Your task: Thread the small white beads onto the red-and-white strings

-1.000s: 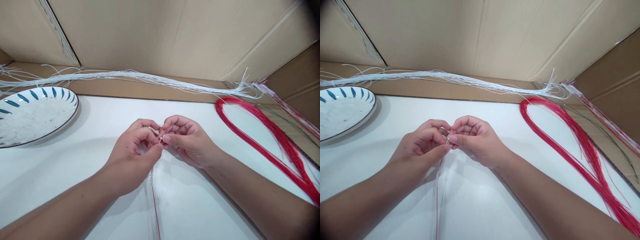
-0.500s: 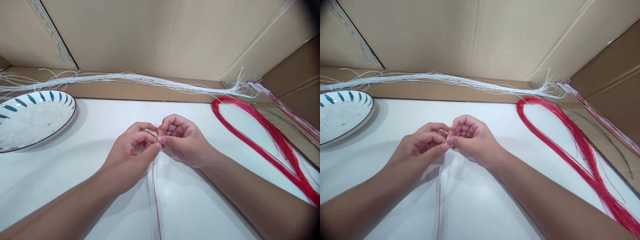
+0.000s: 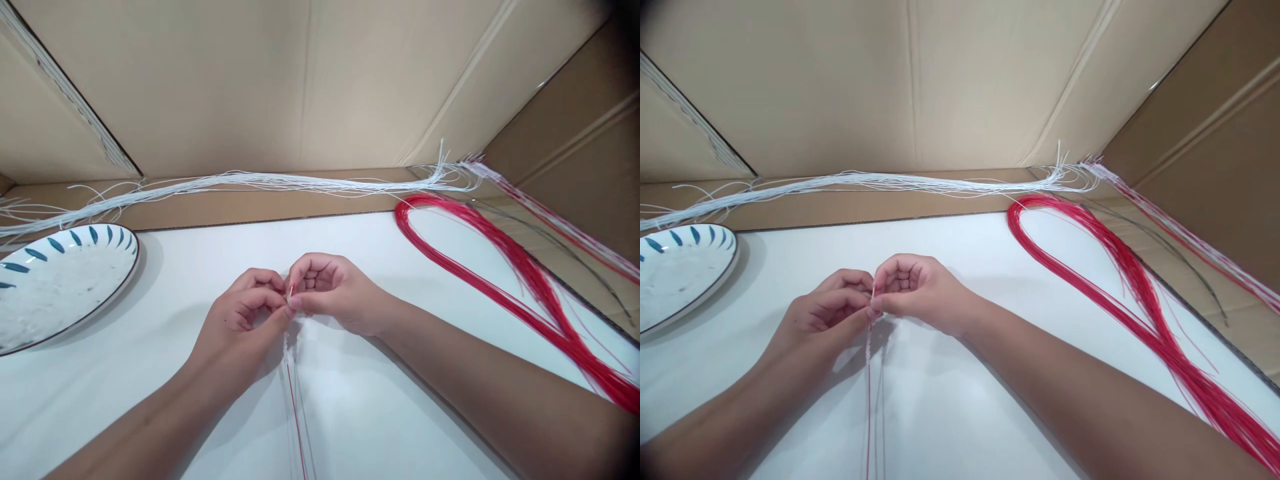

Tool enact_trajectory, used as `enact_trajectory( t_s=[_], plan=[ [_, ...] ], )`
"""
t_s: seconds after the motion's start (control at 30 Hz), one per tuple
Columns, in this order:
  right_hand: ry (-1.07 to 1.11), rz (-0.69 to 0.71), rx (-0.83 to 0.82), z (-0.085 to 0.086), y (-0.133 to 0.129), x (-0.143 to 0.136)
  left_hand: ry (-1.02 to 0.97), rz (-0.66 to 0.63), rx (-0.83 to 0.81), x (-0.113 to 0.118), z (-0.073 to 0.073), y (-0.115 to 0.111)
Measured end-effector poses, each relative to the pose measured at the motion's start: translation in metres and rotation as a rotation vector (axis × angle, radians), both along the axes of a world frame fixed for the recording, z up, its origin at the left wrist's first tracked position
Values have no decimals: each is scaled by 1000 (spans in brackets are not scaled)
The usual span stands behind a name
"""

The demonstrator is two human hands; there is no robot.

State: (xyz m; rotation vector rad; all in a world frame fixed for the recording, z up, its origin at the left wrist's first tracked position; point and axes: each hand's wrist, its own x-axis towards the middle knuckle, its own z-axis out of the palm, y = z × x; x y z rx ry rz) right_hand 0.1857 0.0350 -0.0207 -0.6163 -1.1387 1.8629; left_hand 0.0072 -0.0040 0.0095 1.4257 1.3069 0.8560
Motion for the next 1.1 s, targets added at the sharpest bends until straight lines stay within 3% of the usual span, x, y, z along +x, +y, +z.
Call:
enact_trajectory(
  t_s=[0.33, 0.6, 0.83, 0.9, 1.0, 1.1],
  plan=[
    [-71, -6, 14, 1, 1, -1, 36, 7, -10, 1, 6, -1],
    [-30, -92, -35, 4, 3, 0, -40, -63, 40, 2, -4, -1],
    [-88, -81, 70, 0, 4, 0, -80, -33, 4, 0, -2, 0],
    [-190, -198, 139, 1, 8, 4, -119, 2, 2, -2, -3, 2],
    [-565, -457, 308, 1, 18, 14, -163, 21, -37, -5, -7, 5],
    [-876, -495, 426, -2, 25, 22, -168, 32, -32, -5, -8, 6]
  ],
)
